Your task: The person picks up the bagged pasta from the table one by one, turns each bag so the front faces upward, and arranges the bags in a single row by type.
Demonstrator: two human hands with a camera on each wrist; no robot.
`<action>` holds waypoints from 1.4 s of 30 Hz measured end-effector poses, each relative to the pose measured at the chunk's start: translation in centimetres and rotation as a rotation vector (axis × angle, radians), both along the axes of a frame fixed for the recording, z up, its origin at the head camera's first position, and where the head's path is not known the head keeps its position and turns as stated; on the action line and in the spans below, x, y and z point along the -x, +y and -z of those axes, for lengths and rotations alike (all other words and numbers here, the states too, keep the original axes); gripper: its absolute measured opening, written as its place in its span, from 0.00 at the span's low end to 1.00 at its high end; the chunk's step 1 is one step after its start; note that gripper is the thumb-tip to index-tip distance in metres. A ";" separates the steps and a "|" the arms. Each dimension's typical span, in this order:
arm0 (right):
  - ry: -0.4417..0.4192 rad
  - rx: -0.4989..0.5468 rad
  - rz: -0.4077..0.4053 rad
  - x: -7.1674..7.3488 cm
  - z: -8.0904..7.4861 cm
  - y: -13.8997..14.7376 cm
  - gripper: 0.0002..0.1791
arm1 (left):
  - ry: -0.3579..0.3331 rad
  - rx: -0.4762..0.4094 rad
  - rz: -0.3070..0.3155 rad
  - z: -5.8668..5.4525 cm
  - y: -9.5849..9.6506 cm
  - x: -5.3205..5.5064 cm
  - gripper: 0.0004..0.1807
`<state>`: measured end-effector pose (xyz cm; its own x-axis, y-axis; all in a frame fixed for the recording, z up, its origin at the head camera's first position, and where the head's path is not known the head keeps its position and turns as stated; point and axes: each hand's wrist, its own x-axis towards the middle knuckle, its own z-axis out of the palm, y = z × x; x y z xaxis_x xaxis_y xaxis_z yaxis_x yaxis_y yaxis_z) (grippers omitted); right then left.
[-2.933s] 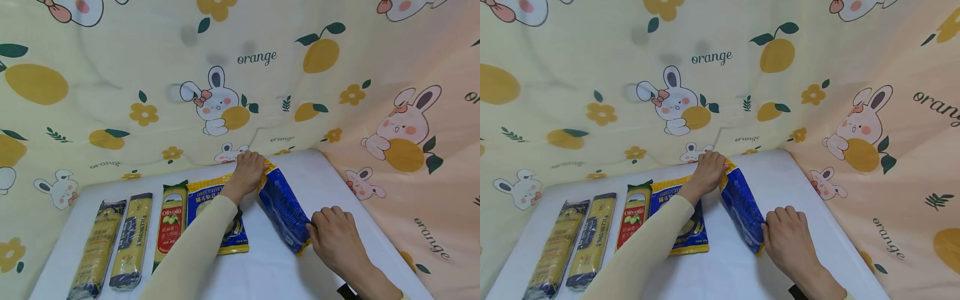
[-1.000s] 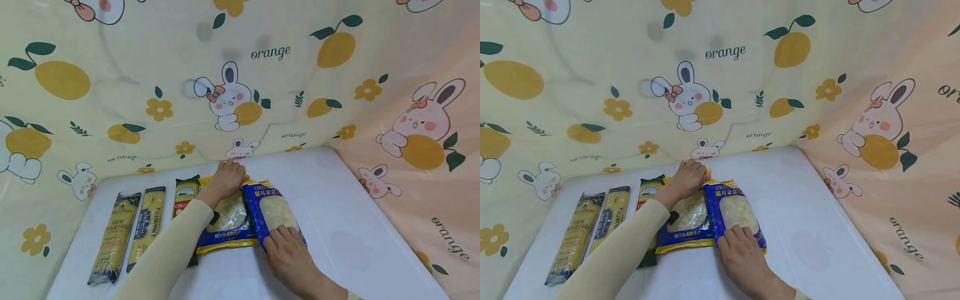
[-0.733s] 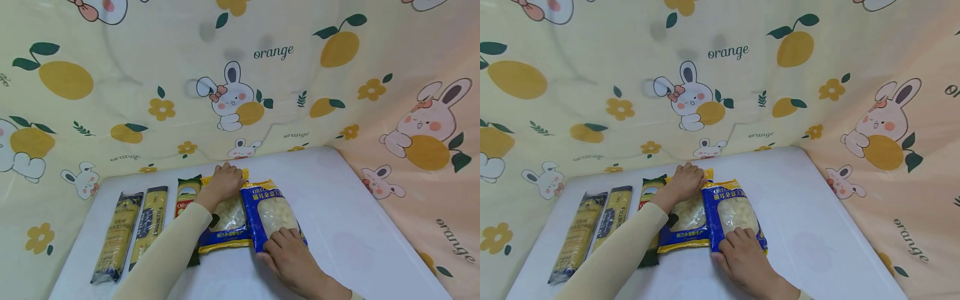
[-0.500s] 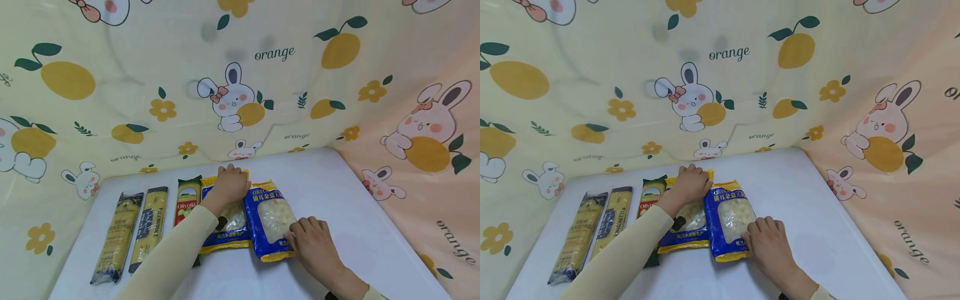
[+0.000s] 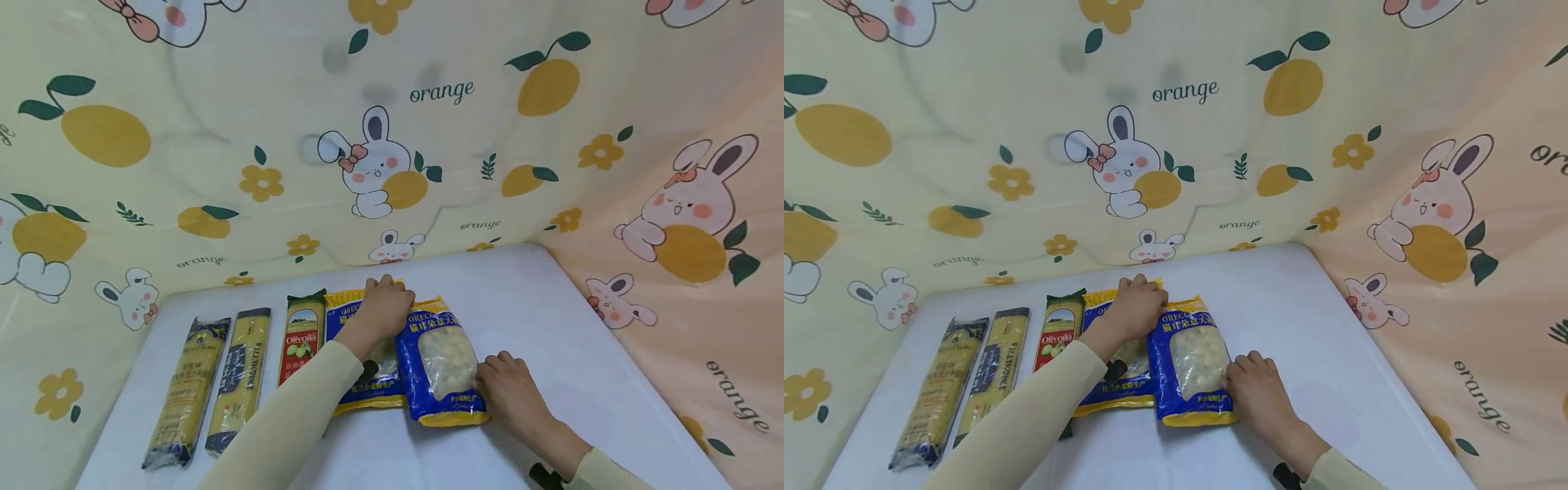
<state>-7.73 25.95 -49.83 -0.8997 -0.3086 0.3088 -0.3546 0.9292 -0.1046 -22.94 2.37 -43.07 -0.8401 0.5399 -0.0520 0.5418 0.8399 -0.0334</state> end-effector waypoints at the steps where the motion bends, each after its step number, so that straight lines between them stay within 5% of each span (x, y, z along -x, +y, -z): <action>1: 0.022 -0.009 -0.007 0.0 0.1 0.0 0.13 | 0.003 -0.003 0.001 0.0 0.0 0.0 0.13; 6: 0.108 -0.041 -0.050 0.5 0.7 0.4 0.14 | 0.060 -0.015 0.025 0.0 0.2 0.3 0.12; 11: 0.203 -0.032 -0.047 2.1 0.2 1.9 0.12 | 0.231 -0.080 0.042 0.5 0.6 1.6 0.12; 16: 0.349 -0.041 -0.070 4.5 -0.4 3.4 0.10 | 0.346 -0.152 -0.036 1.5 1.4 2.8 0.11; 19: 0.284 -0.107 -0.075 5.2 -0.2 3.4 0.08 | 0.253 -0.116 -0.095 2.0 2.0 1.8 0.15; 23: 0.157 -0.063 -0.002 5.8 -0.1 3.1 0.06 | -0.008 -0.012 -0.063 2.4 3.0 -1.3 0.39; 27: 0.034 0.002 0.022 6.5 -0.1 2.3 0.26 | -0.197 0.065 -0.034 3.1 3.7 -4.2 0.59; 32: -0.184 -0.129 -0.025 7.1 1.1 0.2 0.44 | -0.172 0.155 -0.061 4.4 3.0 -5.4 0.63; 37: -0.208 -0.180 0.036 8.4 1.4 -1.1 0.45 | -0.085 0.170 -0.073 5.4 2.6 -4.6 0.58; 42: -0.236 -0.158 0.078 9.1 1.3 -0.2 0.45 | -0.153 0.098 -0.085 5.4 2.3 -4.8 0.53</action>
<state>-16.84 25.72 -51.08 -0.9638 -0.2634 0.0415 -0.2647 0.9639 -0.0281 -18.16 4.72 -48.50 -0.8607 0.4538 -0.2309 0.4744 0.8794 -0.0398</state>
